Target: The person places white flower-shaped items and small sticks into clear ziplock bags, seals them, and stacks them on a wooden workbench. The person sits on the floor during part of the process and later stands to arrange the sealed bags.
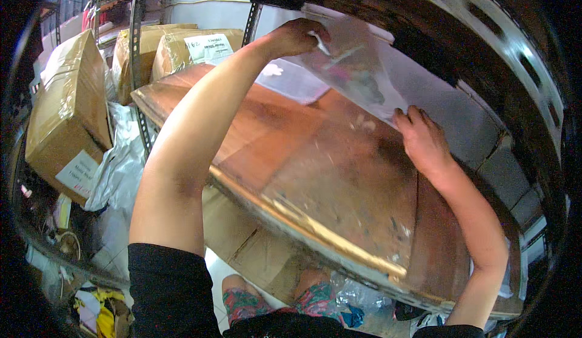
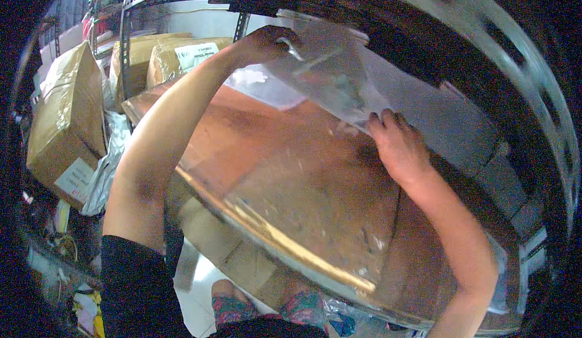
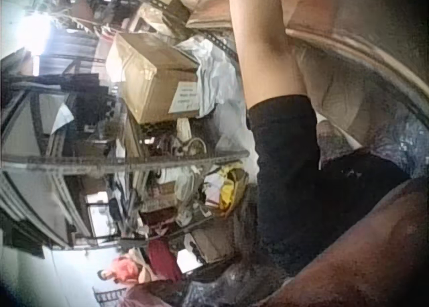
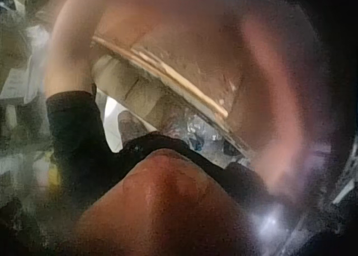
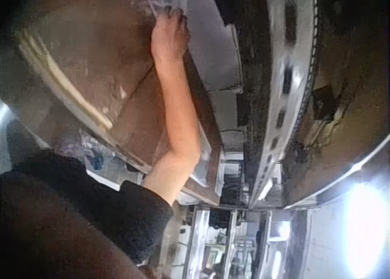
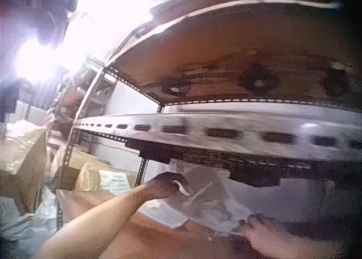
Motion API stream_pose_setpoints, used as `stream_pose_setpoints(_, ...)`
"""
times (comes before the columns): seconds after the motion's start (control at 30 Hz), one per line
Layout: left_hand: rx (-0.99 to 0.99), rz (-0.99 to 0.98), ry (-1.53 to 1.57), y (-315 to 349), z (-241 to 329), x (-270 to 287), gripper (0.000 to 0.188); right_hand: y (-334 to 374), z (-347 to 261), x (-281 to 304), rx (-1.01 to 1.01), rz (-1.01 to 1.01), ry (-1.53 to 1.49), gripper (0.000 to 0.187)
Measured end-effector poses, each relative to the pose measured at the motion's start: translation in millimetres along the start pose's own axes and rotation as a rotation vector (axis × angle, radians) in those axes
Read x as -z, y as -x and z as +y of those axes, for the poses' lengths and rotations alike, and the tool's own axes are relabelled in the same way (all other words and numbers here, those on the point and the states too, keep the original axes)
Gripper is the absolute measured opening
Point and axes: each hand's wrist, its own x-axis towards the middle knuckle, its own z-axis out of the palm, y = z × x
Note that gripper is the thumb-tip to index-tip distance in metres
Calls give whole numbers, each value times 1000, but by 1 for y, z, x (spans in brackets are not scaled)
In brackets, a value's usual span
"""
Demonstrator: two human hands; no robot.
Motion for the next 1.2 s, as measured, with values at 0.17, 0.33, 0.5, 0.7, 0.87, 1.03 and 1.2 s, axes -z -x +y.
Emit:
stream_pose_setpoints(0.17,163,-78,157,-6,-137,49,35,-124,-36,-39,123,-9,92,27)
stream_pose_setpoints(0.33,195,137,25,10,-233,72,32,-219,-85,-87,212,125,84,15)
stream_pose_setpoints(0.5,241,198,-87,11,-298,75,35,-266,-131,-114,173,60,50,12)
stream_pose_setpoints(0.7,340,122,-86,10,-355,60,30,-287,-156,-120,218,-68,165,6)
stream_pose_setpoints(0.87,366,80,-56,15,-380,59,24,-287,-163,-130,190,-133,70,7)
stream_pose_setpoints(1.03,486,17,-9,36,-389,53,23,-288,-176,-114,224,-372,-162,10)
stream_pose_setpoints(1.2,621,-62,66,37,-392,47,23,-293,-153,-109,296,-586,-433,26)
